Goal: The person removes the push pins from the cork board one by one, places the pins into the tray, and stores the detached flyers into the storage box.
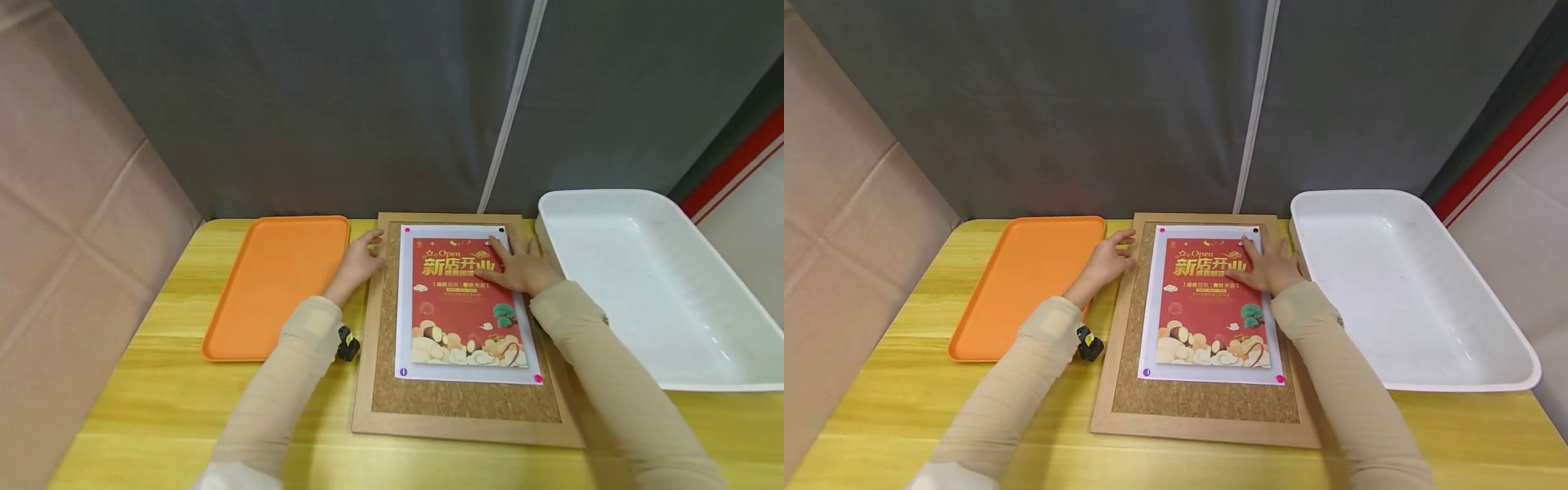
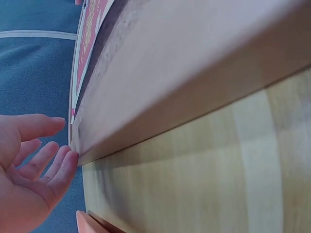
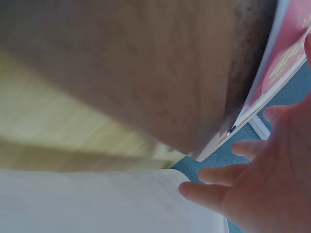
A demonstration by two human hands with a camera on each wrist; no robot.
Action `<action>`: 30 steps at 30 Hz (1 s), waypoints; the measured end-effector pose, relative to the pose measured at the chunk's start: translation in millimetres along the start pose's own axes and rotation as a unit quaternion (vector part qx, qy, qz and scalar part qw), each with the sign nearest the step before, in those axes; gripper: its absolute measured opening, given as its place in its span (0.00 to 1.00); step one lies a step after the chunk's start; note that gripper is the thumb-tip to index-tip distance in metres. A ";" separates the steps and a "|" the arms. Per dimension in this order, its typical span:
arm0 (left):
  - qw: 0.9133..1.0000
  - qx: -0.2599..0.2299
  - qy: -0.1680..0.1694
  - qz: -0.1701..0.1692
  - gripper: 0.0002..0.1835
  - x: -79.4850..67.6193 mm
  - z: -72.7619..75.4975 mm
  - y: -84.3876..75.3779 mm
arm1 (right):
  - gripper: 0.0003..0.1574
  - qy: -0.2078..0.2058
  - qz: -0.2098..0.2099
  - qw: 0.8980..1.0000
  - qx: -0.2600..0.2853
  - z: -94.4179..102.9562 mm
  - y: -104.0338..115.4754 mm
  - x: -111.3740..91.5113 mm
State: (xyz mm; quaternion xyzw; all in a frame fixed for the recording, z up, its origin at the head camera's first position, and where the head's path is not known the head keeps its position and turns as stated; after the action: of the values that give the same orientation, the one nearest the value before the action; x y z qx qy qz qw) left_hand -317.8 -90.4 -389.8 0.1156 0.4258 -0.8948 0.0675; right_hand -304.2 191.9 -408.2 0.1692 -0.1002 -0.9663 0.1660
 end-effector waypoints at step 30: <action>0.996 -0.080 0.010 0.029 0.29 11.9 2.8 -2.8 | 0.62 0.043 0.019 0.997 0.061 -14.4 14.4 -2.7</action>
State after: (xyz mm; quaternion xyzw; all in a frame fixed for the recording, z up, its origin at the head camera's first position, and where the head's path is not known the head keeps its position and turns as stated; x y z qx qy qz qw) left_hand -330.3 -91.1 -389.2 0.1310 0.4931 -0.8545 0.0978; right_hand -292.5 177.6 -417.1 0.2187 -0.1545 -0.9469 0.1778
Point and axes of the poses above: each hand's wrist, its own x-axis towards the middle knuckle, its own z-axis out of the back of the hand, y = z × x, the point moved 9 cm from there along x, towards the middle knuckle, and after that the axes turned 13 degrees about z, right-handed, at the moved point
